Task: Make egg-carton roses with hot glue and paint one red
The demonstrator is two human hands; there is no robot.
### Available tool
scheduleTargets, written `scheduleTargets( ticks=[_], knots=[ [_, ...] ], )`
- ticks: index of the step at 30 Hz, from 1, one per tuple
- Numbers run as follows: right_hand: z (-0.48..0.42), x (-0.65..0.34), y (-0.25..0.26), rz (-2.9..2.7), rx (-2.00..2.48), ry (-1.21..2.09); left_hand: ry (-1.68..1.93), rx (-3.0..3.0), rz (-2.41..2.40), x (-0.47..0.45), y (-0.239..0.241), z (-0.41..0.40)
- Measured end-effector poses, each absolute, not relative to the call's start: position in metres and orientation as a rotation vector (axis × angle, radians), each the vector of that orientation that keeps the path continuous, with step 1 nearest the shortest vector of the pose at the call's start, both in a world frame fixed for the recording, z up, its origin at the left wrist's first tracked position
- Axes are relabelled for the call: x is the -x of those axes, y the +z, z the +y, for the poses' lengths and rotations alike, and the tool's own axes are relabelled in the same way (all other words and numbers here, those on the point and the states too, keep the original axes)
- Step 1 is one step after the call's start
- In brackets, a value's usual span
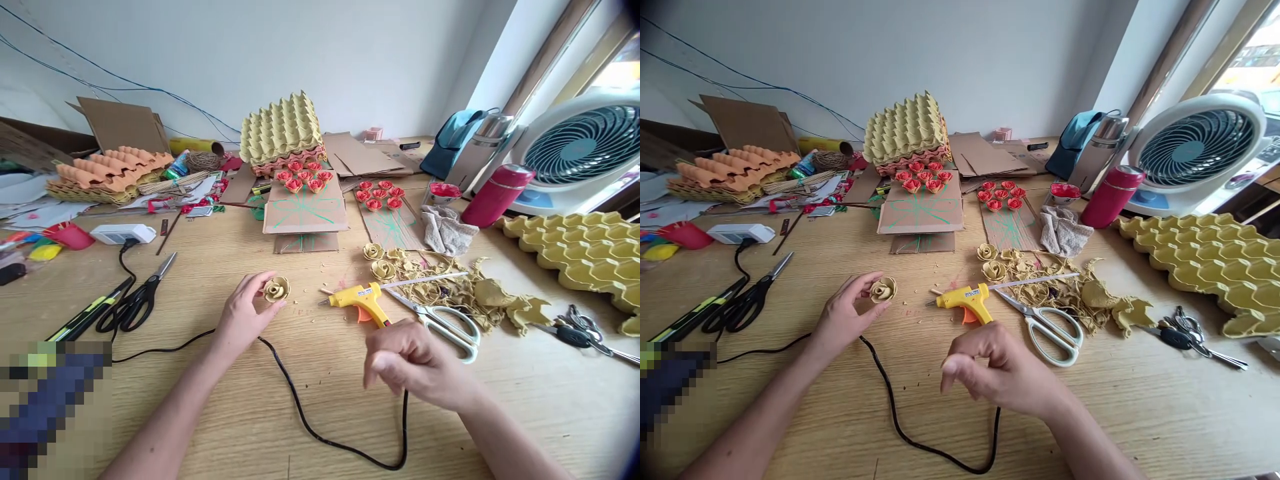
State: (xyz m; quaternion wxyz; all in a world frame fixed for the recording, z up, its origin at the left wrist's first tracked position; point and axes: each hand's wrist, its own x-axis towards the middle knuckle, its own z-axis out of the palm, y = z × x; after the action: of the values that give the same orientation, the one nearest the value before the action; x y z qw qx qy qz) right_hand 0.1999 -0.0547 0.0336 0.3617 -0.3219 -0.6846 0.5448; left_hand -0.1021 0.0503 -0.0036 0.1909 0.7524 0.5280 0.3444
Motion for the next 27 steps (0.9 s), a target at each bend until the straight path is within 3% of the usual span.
scheduleTargets(
  ticks=[5,11,20,27],
  knots=[
    [-0.062,-0.184,0.040,-2.149,1.015,1.237,0.847,-2.368,1.471,0.092,0.000,0.059],
    [-0.061,-0.182,0.041,-2.012,1.107,1.094,0.837,-2.349,1.551,0.088,-0.013,0.080],
    [-0.047,-0.188,0.019,-1.208,0.900,1.529,0.833,-2.368,1.562,0.090,-0.022,0.077],
    [-0.046,-0.185,0.015,-1.179,0.934,1.544,0.821,-2.392,1.533,0.080,-0.019,0.078]
  ],
)
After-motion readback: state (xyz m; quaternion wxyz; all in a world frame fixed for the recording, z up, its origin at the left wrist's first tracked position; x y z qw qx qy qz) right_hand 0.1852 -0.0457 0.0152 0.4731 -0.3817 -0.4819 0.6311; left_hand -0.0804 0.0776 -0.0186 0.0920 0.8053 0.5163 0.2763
